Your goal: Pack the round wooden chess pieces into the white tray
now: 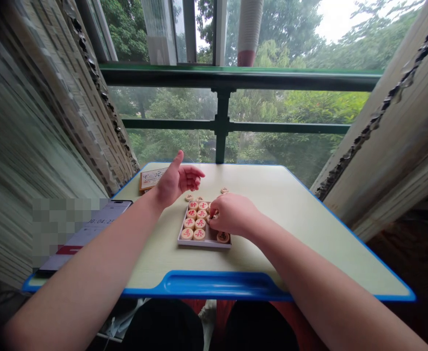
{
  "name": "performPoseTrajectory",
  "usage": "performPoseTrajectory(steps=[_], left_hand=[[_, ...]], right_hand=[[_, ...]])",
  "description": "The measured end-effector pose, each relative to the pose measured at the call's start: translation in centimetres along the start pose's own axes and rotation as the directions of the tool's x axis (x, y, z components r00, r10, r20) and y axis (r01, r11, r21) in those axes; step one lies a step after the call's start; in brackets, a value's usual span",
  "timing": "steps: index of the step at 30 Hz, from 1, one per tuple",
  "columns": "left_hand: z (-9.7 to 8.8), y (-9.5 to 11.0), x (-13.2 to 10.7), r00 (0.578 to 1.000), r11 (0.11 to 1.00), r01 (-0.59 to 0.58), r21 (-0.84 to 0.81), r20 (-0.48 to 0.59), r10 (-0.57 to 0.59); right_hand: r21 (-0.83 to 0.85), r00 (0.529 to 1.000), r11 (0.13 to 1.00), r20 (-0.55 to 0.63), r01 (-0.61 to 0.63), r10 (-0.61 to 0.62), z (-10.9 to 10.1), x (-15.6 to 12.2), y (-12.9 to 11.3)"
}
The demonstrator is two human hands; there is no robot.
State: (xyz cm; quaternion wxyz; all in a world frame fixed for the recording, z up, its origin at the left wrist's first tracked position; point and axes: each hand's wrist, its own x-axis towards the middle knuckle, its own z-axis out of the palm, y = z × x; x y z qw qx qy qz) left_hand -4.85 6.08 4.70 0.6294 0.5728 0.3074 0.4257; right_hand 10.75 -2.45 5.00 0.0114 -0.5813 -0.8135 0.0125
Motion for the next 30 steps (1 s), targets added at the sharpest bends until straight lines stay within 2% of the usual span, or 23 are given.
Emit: performPoseTrajectory(steps=[15,19,23,28,30], left_hand=[[0.0,-0.2,0.0,1.000,1.000,-0.004,0.006,0.011,0.004],[-0.1,-0.2,0.0,1.000,1.000,-0.006,0.012,0.019,0.005],[-0.1,-0.3,-0.1,1.000,0.999,-0.013,0.030,0.006,0.013],[-0.2,-0.7,0.0,0.999,0.996,-0.035,0.088,0.001,0.035],[-0.2,-0.8,0.1,1.000,0.994,-0.030,0.100,-0.003,0.031]], right_hand=[[0.041,1.000,0.999,-0.013,0.013,-0.013,0.1,0.0,0.1],[0.101,0.995,0.995,-0.097,0.012,-0.002,-0.3,-0.1,0.6],[0.115,0.971,0.991,-0.221,-0.067,0.091,-0.4,0.5,1.8],[0.120,0.935,0.967,-0.253,-0.224,0.248,0.8,1.8,4.0],[0.116,0.927,0.966,-0.277,-0.230,0.254,1.5,2.1,4.7]])
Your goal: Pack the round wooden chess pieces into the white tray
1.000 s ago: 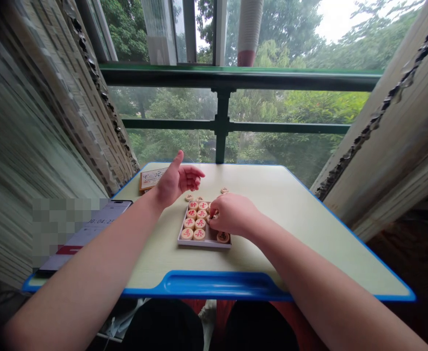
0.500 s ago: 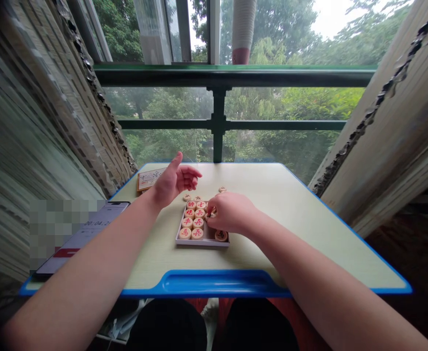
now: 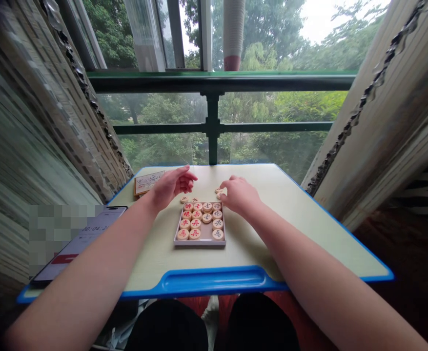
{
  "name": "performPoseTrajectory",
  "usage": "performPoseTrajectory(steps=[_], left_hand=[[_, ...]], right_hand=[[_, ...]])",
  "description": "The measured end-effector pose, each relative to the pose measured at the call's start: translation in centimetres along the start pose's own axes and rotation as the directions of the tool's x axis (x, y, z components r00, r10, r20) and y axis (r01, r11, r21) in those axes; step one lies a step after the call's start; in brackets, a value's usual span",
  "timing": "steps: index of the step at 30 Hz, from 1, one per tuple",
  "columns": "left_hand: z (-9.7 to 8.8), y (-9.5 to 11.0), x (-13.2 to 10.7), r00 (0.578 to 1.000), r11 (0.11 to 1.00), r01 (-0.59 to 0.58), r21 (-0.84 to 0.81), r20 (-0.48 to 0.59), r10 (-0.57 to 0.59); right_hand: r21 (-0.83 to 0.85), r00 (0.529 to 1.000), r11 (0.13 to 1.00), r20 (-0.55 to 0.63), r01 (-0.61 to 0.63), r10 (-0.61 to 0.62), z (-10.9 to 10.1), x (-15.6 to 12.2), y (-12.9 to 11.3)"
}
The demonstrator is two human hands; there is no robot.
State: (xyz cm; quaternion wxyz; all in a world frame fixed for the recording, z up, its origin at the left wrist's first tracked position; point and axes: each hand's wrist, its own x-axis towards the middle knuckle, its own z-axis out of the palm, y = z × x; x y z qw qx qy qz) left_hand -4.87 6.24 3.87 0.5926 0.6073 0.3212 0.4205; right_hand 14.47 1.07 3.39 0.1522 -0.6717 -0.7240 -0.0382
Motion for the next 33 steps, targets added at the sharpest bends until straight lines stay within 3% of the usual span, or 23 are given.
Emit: performPoseTrajectory(steps=[4,7,9,15,24,33], left_hand=[[-0.1,0.0,0.0,1.000,1.000,-0.004,0.013,-0.013,0.004],[-0.1,0.0,-0.1,1.000,1.000,-0.020,0.017,-0.009,0.020],[-0.1,0.1,-0.1,1.000,1.000,-0.021,0.016,-0.004,0.021],[0.1,0.2,0.0,1.000,1.000,0.006,0.015,-0.014,-0.006],[0.0,0.0,0.1,1.000,1.000,0.010,0.025,-0.005,-0.010],[0.0,0.0,0.0,1.000,0.999,0.013,0.045,-0.011,-0.012]], right_hand=[[0.071,0.994,0.991,-0.008,0.114,-0.114,0.1,-0.2,-0.2],[0.182,0.957,0.942,0.012,0.282,-0.289,-0.8,-0.9,-1.4],[0.259,0.930,0.907,0.070,0.331,-0.360,-1.4,-1.3,-2.2],[0.227,0.922,0.925,0.174,0.304,-0.346,-1.8,-2.0,-2.7],[0.065,0.922,0.934,0.148,0.352,-0.358,-1.3,-2.6,-3.3],[0.043,0.921,0.938,0.179,0.345,-0.347,-0.9,-2.4,-3.2]])
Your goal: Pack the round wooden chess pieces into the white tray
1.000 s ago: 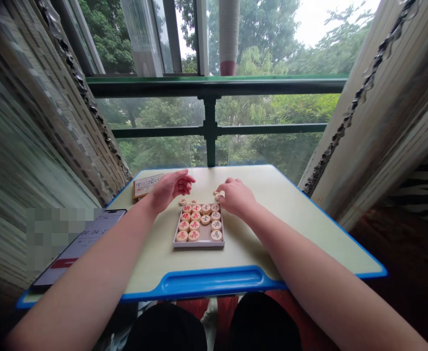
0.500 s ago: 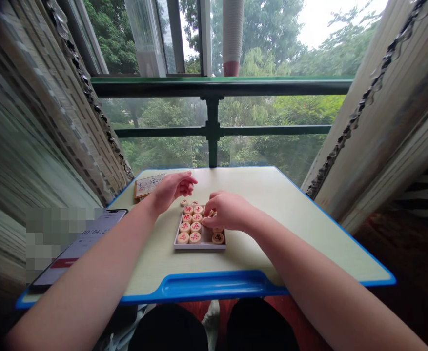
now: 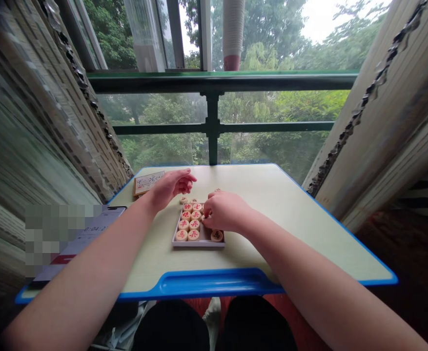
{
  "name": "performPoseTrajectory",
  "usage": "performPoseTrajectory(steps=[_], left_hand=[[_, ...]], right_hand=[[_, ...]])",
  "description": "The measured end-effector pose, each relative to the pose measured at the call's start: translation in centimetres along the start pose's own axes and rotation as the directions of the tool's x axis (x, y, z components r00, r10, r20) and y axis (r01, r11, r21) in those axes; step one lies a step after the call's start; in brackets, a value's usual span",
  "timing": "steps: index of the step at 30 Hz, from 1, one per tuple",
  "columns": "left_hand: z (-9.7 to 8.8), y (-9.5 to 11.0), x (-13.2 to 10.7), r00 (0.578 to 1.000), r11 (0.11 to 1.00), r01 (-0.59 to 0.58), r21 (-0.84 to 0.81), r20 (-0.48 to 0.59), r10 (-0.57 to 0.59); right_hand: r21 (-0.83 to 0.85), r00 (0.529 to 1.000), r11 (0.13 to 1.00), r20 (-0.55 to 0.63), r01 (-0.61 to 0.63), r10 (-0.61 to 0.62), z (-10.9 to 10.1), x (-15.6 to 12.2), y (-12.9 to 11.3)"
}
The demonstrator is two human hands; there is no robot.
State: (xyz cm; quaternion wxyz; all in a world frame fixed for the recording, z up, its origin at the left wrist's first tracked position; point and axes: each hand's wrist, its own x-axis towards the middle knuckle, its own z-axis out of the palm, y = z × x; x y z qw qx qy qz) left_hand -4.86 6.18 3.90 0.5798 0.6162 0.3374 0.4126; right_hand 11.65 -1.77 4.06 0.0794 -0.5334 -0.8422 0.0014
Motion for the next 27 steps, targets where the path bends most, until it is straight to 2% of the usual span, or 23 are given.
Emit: performPoseTrajectory(steps=[9,13,16,20,23,27], left_hand=[[0.1,0.1,-0.1,1.000,1.000,-0.002,0.022,-0.005,0.003],[0.1,0.1,-0.2,1.000,1.000,-0.016,0.026,0.002,0.016],[0.0,0.0,-0.1,1.000,1.000,-0.001,0.029,-0.004,0.001],[0.0,-0.1,-0.1,1.000,0.999,-0.001,0.036,-0.017,0.001],[0.0,-0.2,0.0,1.000,0.998,-0.012,0.060,-0.020,0.013],[0.0,-0.5,0.3,1.000,0.992,0.004,0.125,-0.020,-0.002]], right_hand=[[0.022,1.000,1.000,0.015,0.013,-0.014,-0.2,-0.2,-0.1],[0.031,0.999,1.000,-0.032,-0.006,0.007,-0.6,-0.1,0.1],[0.036,0.991,0.995,-0.086,-0.097,0.100,-0.8,0.2,0.9],[-0.036,0.955,0.961,-0.127,-0.274,0.267,-0.2,0.6,3.0],[-0.124,0.939,0.931,-0.053,-0.343,0.339,0.6,0.9,4.4],[-0.110,0.930,0.927,0.045,-0.358,0.365,0.8,1.0,4.6]])
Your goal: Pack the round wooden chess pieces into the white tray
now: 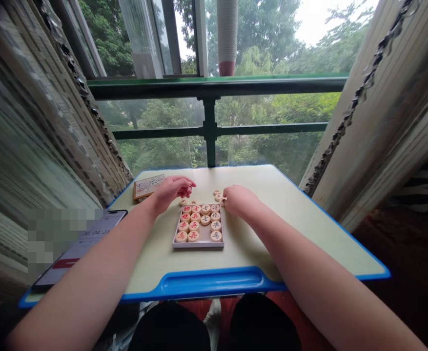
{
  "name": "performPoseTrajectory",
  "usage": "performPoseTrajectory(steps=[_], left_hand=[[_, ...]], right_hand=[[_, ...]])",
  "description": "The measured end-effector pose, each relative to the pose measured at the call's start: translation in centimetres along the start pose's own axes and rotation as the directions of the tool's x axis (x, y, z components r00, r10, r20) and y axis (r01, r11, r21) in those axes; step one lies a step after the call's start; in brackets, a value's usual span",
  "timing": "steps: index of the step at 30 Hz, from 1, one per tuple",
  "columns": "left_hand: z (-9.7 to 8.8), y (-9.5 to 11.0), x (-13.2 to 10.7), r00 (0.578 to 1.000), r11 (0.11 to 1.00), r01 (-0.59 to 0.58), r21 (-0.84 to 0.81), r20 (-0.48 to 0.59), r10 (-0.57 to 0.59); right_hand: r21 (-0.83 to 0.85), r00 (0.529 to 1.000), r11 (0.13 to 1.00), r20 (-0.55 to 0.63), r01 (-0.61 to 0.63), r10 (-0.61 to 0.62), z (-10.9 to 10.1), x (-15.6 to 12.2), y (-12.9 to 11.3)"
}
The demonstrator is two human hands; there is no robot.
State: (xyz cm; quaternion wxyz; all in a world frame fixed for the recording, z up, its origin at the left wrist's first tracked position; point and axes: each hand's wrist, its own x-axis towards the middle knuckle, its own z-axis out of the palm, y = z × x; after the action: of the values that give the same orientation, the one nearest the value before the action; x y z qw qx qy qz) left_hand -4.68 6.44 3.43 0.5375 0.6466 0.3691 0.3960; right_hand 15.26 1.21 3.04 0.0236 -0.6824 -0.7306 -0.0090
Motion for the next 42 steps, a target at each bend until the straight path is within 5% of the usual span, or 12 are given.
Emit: performPoseTrajectory(steps=[20,26,33,42], left_hand=[[0.6,-0.7,0.2,1.000,0.989,0.030,0.145,-0.011,-0.029],[0.5,-0.1,-0.3,0.999,0.989,-0.030,0.144,0.037,0.025],[0.0,0.2,-0.6,0.961,0.996,0.035,-0.081,0.277,-0.011],[0.0,0.2,-0.7,0.956,0.992,0.052,-0.118,0.292,-0.015]], right_hand=[[0.133,0.985,0.987,-0.161,0.087,-0.065,-1.5,-0.3,-0.1],[0.317,0.894,0.893,-0.413,0.321,-0.175,-2.1,-1.1,-1.0],[0.203,0.734,0.803,-0.570,0.561,-0.369,-1.4,-1.7,-1.7],[0.172,0.725,0.820,-0.587,0.545,-0.359,-1.1,-1.5,-1.9]])
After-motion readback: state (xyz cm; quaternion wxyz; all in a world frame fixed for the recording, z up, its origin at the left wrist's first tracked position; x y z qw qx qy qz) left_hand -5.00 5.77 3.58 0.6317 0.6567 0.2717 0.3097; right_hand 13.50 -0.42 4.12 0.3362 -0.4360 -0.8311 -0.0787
